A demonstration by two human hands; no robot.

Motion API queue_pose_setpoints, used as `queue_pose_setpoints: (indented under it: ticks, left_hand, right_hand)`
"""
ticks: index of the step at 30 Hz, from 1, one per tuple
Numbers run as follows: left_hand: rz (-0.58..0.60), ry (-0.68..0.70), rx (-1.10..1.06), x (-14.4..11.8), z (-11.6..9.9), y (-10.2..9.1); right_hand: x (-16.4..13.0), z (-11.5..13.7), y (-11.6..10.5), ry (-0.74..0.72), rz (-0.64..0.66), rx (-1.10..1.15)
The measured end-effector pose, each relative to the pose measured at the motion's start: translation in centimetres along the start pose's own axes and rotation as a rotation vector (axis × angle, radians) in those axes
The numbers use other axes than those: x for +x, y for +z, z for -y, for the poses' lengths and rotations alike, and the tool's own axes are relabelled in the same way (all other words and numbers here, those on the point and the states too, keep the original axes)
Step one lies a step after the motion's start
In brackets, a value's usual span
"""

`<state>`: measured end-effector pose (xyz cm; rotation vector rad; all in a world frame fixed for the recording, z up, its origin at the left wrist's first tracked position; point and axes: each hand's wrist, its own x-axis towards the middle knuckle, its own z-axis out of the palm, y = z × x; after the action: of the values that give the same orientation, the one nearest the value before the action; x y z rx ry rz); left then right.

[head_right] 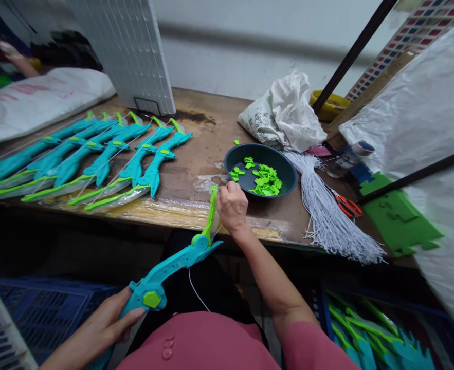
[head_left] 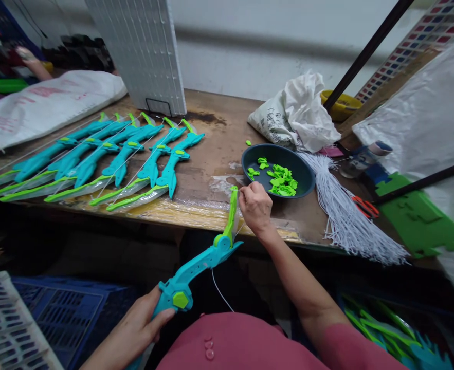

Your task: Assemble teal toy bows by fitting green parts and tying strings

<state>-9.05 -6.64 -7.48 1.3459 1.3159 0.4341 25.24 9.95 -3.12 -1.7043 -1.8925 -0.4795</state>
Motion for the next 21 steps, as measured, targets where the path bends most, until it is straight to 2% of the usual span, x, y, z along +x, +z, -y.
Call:
queue_pose_setpoints:
  ticks: [12, 18, 21]
  left_hand:
    - [0.016, -0.031, 0.133, -0.28, -0.79, 0.22]
    - [0.095, -0.072, 0.254, -0.14, -0.61, 0.37]
    - [0.090, -0.076, 0.287, -0.22, -0.52, 0.35]
  right_hand:
    - [0.26, 0.26, -0.17, -0.013, 0.020, -0.111]
    - [0.29, 0.21, -0.37, -0.003, 0.028, -0.120]
    - [0.37, 0.16, -0.37, 0.002, 0.037, -0.120]
